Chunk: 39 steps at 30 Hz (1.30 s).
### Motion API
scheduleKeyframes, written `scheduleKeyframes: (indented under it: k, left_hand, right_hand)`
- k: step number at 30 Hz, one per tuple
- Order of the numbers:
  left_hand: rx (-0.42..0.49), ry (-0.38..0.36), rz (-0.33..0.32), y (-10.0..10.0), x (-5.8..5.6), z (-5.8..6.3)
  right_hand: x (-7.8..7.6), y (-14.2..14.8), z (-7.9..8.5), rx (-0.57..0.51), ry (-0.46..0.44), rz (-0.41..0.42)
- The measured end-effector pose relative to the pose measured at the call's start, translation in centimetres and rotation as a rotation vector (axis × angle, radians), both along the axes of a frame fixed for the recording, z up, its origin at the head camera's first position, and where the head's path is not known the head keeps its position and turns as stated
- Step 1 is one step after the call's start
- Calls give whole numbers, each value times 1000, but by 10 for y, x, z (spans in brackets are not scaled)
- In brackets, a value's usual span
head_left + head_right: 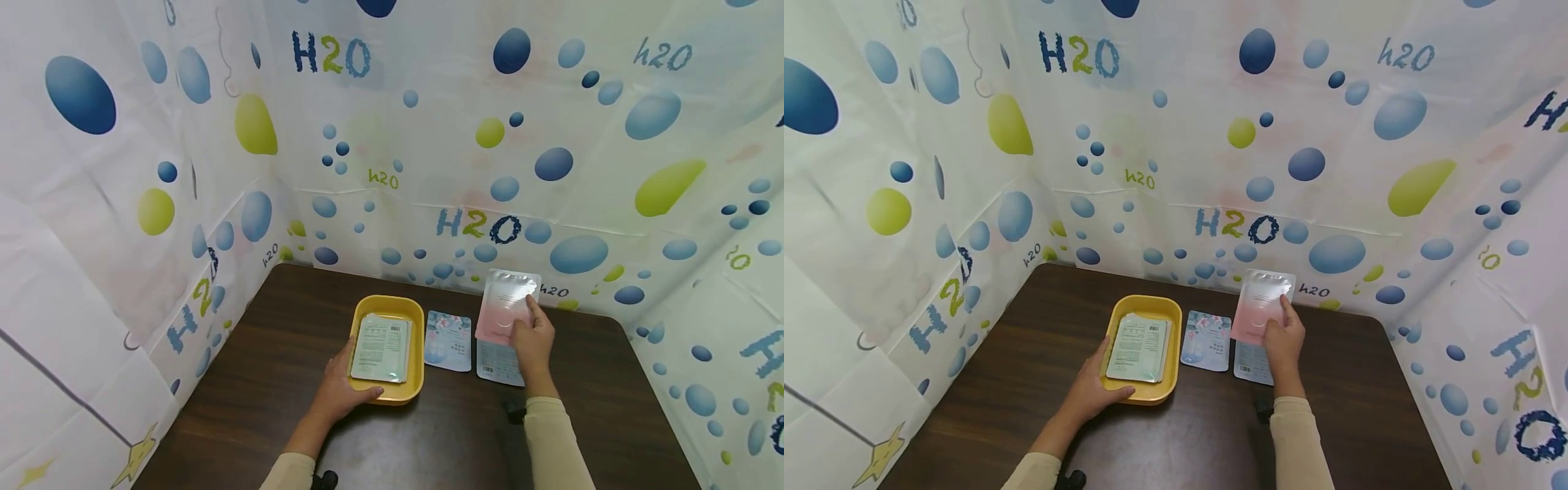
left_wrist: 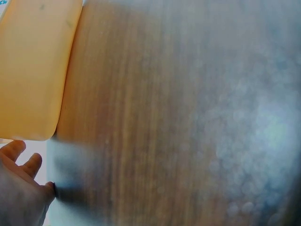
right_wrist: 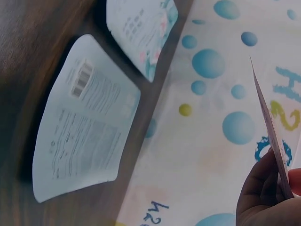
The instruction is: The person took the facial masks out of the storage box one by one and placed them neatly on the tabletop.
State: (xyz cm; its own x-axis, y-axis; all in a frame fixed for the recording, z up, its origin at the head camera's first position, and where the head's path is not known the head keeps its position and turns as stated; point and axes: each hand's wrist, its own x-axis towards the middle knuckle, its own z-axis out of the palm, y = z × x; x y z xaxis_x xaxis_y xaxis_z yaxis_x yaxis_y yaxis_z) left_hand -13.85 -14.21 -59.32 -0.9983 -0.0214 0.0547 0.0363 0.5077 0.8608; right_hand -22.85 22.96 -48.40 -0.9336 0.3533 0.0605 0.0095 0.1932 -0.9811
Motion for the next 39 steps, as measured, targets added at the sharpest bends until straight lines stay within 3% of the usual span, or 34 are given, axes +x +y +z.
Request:
scheduleKeyframes:
  k: [8, 23, 39]
  left_hand:
    - [2, 8, 5, -1, 0, -1]
    - [-5, -9, 18, -1, 0, 0]
    - [-12, 0, 5, 0, 1, -2]
  right_hand:
    - [2, 12, 2, 12, -19, -55]
    - [6, 31, -5, 16, 9, -73]
    - [7, 58, -14, 41, -24, -97]
